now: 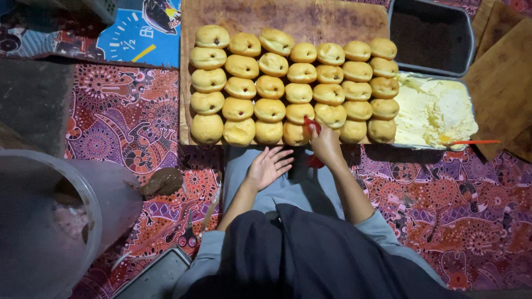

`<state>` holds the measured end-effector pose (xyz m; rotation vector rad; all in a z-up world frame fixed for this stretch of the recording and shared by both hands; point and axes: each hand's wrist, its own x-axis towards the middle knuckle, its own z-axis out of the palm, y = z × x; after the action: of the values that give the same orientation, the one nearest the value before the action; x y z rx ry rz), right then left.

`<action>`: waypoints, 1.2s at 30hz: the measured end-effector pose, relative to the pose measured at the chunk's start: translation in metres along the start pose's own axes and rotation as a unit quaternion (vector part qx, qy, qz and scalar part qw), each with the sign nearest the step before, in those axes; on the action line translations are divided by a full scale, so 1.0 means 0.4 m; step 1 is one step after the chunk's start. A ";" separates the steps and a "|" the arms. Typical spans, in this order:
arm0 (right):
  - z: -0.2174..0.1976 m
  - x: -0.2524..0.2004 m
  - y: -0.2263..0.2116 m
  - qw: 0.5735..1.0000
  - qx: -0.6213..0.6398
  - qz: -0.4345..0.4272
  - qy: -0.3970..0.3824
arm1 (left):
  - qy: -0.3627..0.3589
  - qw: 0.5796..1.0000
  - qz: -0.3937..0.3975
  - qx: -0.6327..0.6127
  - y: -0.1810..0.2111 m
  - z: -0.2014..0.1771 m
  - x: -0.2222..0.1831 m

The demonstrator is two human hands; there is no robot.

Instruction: The person fills rows of small round buns with a brown paste using a piping bag, then switches to a red piping bag to add a second filling. The filled buns remain on a wooden tray, which is later placed into a white plastic crate.

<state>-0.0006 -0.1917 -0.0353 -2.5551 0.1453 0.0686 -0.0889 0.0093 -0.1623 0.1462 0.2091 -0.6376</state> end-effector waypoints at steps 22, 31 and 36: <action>-0.113 0.143 -0.107 0.994 -0.013 -0.011 -0.106 | -0.014 1.000 0.005 -0.009 0.009 0.007 0.001; -0.010 0.199 -0.066 0.997 -0.040 0.001 -0.061 | -0.011 1.000 0.000 -0.013 0.011 -0.005 0.009; 0.004 0.188 -0.069 0.999 -0.031 -0.022 -0.030 | -0.013 1.000 0.003 -0.014 0.012 -0.006 0.006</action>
<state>0.0772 -0.1747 -0.0276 -2.6129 0.0648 0.1359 -0.0846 0.0121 -0.1647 0.1123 0.1928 -0.6305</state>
